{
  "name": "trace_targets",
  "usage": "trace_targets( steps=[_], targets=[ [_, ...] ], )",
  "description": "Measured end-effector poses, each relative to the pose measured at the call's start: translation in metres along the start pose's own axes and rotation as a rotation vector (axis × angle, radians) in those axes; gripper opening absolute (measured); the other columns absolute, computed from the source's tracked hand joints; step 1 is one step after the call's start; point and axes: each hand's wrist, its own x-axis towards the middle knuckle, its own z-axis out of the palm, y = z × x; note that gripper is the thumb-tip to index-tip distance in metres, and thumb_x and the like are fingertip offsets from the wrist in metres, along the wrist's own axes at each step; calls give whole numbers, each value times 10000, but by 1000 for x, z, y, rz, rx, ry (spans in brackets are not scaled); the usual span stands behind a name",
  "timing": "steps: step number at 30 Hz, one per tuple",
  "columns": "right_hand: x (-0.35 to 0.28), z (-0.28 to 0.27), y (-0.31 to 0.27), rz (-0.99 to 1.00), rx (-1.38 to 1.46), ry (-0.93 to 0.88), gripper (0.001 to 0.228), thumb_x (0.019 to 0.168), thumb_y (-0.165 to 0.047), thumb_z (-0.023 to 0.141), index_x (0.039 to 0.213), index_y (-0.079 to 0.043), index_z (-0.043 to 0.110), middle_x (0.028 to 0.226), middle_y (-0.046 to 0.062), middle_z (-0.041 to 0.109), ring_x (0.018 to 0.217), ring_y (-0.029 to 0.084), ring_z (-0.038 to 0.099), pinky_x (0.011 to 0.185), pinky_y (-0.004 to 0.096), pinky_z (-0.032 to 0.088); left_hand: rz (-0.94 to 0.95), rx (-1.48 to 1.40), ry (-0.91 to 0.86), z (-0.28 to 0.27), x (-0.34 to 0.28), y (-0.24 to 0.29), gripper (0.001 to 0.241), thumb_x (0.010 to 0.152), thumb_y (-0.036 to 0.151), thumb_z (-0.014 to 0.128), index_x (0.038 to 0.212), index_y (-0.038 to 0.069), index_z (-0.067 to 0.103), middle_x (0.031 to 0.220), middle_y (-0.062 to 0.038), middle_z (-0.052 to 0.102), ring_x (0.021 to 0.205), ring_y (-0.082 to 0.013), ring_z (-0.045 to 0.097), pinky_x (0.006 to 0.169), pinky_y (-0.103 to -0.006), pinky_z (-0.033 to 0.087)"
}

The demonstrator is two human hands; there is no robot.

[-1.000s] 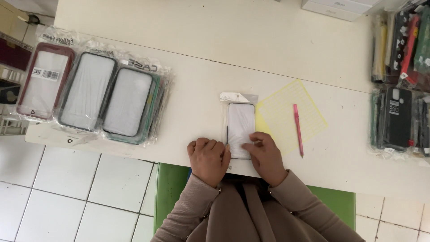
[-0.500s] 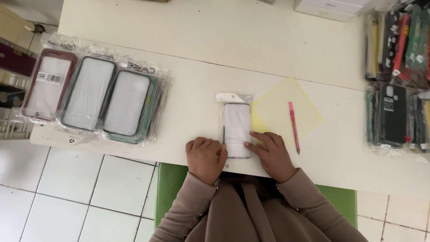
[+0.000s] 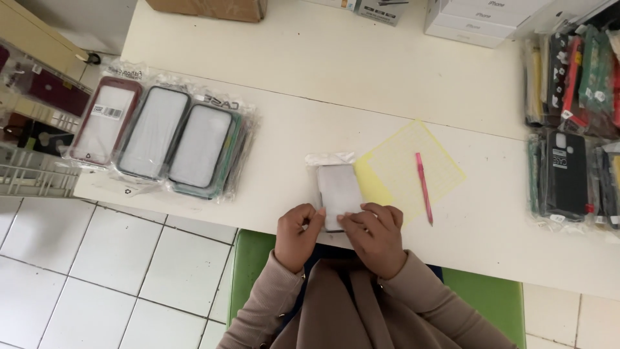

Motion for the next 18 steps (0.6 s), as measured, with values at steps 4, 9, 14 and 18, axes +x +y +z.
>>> trace_targets(
  steps=[4, 9, 14, 18],
  targets=[
    [-3, -16, 26, 78, 104, 80, 146, 928, -107, 741, 1047, -189, 762, 871, -27, 649, 856, 241, 606, 816, 371, 463, -60, -180, -10, -1, -2, 11, 355, 1100, 175, 478, 853, 8, 670, 814, -199, 753, 888, -293, 746, 858, -461, 578],
    [-18, -31, 38, 1111, 1053, 329, 117, 959, 68, 678, 1003, -28, 627, 919, 7, 674, 899, 113, 641, 781, 248, 513, -128, -334, -105, 7, -6, 14, 659, 1030, 114, 600, 1505, -37, 168, 1426, -410, 324, 1328, -658, 396, 1058, -726, 370],
    [-31, -31, 29, 1301, 1264, 268, 162, 939, 77, 665, 969, -68, 600, 892, -4, 681, 851, 113, 661, 781, 242, 479, -48, -432, -29, 17, -1, -17, 515, 1022, 71, 593, 1489, 13, 383, 1375, -179, 588, 1308, -327, 544, 1035, -512, 516],
    [-8, -41, 25, 1295, 1354, 132, 319, 884, 99, 684, 1176, -7, 608, 1052, 128, 742, 935, 212, 710, 788, 333, 537, -36, -445, -1, 10, 3, -4, 465, 960, 67, 694, 1392, -17, 543, 1229, -219, 721, 1099, -289, 701, 849, -409, 638]
  ],
)
